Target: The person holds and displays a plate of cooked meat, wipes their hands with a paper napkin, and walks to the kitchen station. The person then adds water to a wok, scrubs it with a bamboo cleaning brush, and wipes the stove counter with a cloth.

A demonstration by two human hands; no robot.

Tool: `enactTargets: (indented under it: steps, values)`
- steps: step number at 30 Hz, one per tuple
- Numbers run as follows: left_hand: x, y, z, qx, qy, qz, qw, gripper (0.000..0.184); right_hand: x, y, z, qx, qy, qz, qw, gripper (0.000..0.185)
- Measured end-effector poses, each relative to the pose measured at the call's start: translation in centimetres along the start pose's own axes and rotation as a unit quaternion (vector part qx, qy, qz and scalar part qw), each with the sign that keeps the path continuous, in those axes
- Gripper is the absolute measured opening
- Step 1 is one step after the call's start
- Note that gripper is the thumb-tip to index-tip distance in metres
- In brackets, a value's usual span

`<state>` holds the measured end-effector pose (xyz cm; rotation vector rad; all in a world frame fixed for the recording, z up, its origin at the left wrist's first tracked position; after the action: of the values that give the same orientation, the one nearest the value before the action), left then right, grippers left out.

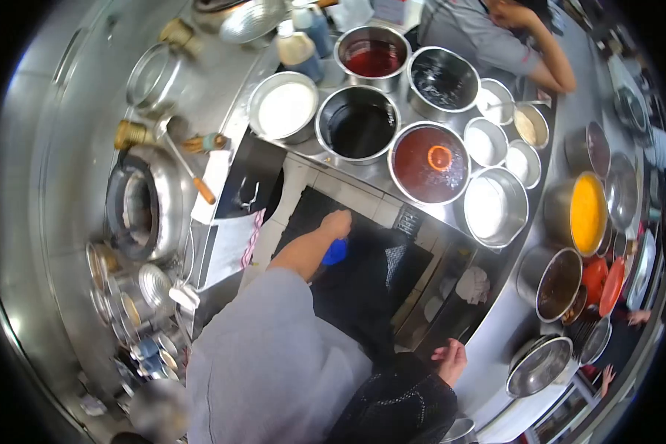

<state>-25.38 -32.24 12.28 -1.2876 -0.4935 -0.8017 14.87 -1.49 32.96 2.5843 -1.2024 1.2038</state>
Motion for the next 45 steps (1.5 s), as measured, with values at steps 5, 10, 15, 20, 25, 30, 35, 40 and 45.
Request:
enactTargets:
  steps: [5, 10, 15, 20, 25, 30, 35, 40, 45]
  values:
    - [-3.1, -1.1, 3.4, -0.033, 0.055, -0.024, 0.998, 0.026, 2.2, -0.7, 5.0, 0.056, -0.004, 0.038, 0.998, 0.029]
    - [-1.0, 5.7, -2.4, 0.099, 0.035, 0.123, 0.987, 0.031, 0.8, -1.3, 11.6, 0.216, -0.072, -0.082, 0.970, 0.025]
    - [4.2, 13.3, -12.1, 0.186, -0.029, 0.146, 0.971, 0.028, -0.4, 1.2, 3.9, 0.382, -0.265, -0.053, 0.884, 0.018]
    - [5.8, 19.3, -23.7, 0.181, -0.135, 0.175, 0.958, 0.031, 0.4, 0.9, 6.1, 0.542, -0.357, -0.143, 0.747, 0.015]
    - [3.2, 20.8, -32.9, 0.174, -0.200, 0.250, 0.931, 0.043, -1.9, 3.8, 8.0, 0.543, -0.259, -0.195, 0.775, 0.009]
    - [-2.9, 22.3, -42.0, 0.203, -0.290, 0.207, 0.912, 0.061, -13.3, 20.5, 16.4, 0.405, -0.292, -0.226, 0.837, 0.024]
    - [-8.6, 25.0, -47.8, 0.202, -0.316, 0.156, 0.914, 0.066, -25.3, 45.9, 32.8, 0.383, -0.354, -0.351, 0.778, 0.069]
    - [-11.6, 30.6, -53.6, 0.109, -0.331, 0.281, 0.894, 0.063, -30.8, 53.9, 43.4, 0.345, -0.260, -0.376, 0.820, 0.070]
    - [-13.5, 34.5, -58.9, 0.065, -0.282, 0.335, 0.896, 0.055, -33.1, 52.9, 37.3, 0.351, -0.351, -0.333, 0.802, 0.058]
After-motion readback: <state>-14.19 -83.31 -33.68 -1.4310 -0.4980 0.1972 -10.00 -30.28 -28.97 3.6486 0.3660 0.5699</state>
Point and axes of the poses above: each hand's wrist, its own x-axis away from the middle knuckle, its own y-axis out of the palm, z = x × y, the point moved 1 cm from there along -x, towards the middle knuckle, and after that the axes turned 6 degrees about -x, right-handed, at the moved point
